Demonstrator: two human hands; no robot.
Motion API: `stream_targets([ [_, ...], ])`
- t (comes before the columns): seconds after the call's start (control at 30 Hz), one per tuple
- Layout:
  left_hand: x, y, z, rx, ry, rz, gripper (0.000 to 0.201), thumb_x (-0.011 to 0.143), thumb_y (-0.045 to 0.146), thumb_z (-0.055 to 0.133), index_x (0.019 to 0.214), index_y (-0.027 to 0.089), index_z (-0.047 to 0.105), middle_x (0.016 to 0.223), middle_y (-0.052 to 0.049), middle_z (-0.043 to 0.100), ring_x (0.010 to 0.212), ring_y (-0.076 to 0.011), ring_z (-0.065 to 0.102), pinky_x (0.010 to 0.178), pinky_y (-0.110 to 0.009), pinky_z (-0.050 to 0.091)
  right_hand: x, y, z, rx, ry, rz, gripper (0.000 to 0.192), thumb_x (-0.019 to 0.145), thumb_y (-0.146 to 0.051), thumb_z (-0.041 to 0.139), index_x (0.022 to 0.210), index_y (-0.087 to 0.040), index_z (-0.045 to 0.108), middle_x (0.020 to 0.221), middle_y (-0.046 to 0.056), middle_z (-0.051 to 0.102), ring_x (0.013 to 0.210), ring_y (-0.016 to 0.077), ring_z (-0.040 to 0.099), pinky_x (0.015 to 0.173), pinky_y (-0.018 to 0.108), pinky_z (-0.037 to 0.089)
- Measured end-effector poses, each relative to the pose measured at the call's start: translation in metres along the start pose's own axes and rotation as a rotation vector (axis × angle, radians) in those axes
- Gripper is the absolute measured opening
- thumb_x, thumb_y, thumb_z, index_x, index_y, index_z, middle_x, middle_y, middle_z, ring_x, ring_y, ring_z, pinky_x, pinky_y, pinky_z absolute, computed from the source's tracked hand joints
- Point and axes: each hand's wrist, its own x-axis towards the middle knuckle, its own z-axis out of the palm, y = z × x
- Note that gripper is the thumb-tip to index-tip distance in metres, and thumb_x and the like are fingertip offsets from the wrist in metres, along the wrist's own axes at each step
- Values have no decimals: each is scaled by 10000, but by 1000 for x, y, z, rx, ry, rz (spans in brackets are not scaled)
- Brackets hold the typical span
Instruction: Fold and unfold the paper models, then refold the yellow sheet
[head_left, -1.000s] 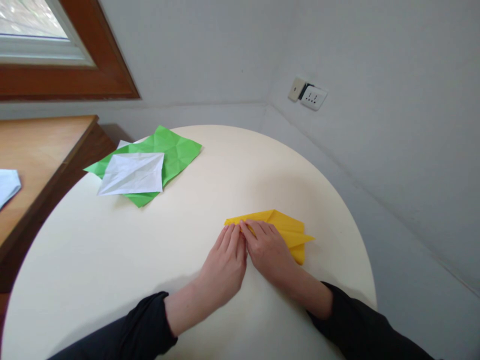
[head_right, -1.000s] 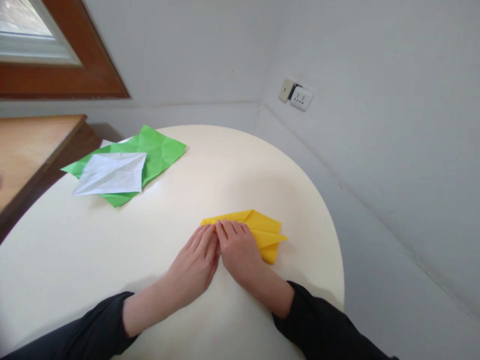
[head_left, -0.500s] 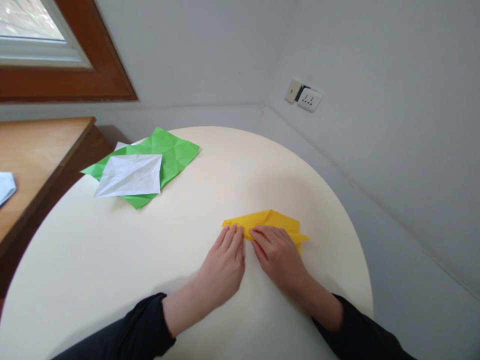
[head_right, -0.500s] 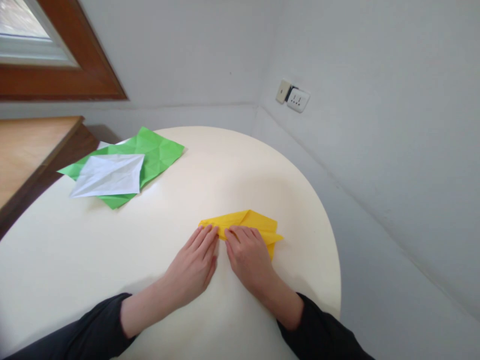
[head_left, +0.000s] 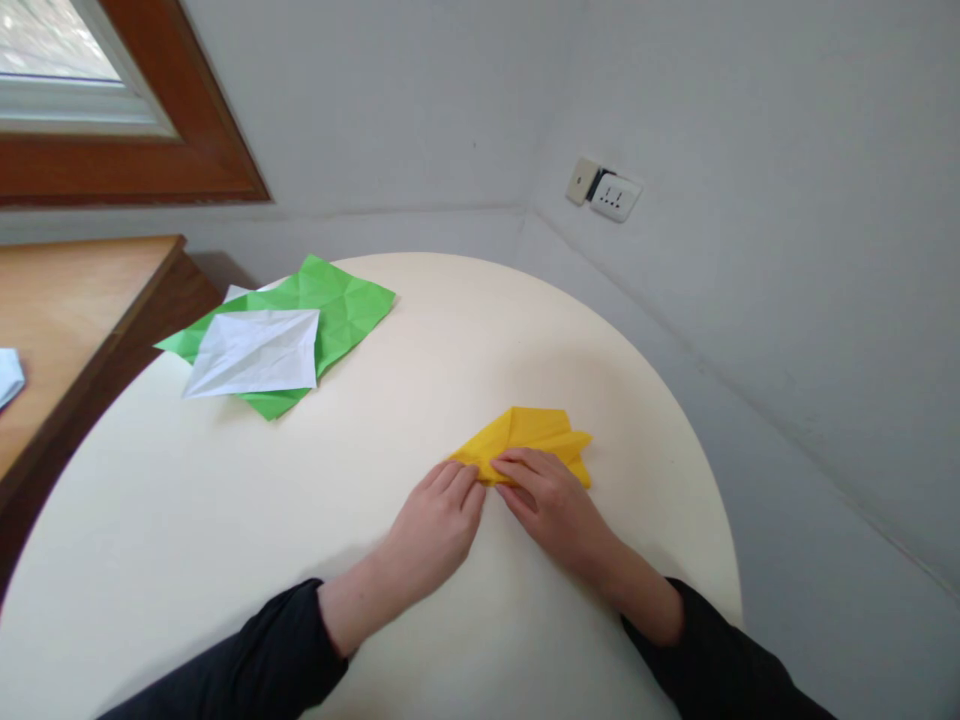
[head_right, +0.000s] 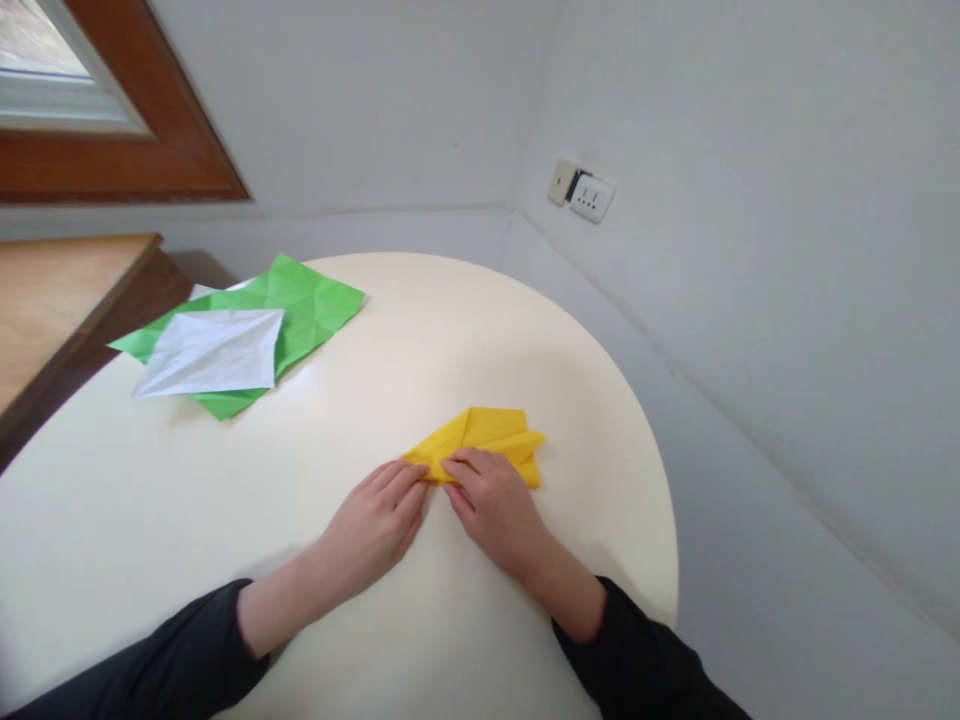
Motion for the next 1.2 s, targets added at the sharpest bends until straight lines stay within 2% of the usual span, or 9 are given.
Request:
stream_targets([
  [0.2, 2, -7, 0, -5, -22, -53, 152, 889, 127, 430, 872, 129, 581, 788, -62, 600, 732, -194, 553, 687, -335, 506, 1, -2, 3, 61, -5, 0, 186, 827, -120, 527, 974, -155, 636, 937, 84, 668, 851, 209, 618, 764, 366, 530],
  [0.6, 0, -13, 3, -79, 44, -68, 129, 874, 175, 497, 805, 139, 600, 784, -50, 598, 724, -184, 522, 670, -319, 479, 3, -3, 4, 141, 26, 0, 165, 818, -104, 537, 940, -141, 642, 911, 83, 669, 840, 195, 621, 766, 342, 535],
  [0.93, 0, -18, 5, -146, 48, -129, 112, 865, 226, 526, 836, 161, 612, 799, -46, 625, 744, -189, 536, 674, -329, 448, 0, 3, 8, 215, -31, 28, 171, 837, -138, 535, 965, -180, 640, 951, 79, 661, 887, 204, 615, 811, 363, 526],
  [1.2, 1, -20, 4, -193, 23, -171, 146, 873, 236, 516, 820, 172, 636, 800, -34, 637, 756, -181, 538, 702, -328, 416, 1, 2, 7, 210, 8, 2, 151, 867, -161, 506, 926, -171, 645, 909, 78, 665, 843, 193, 613, 777, 351, 524],
])
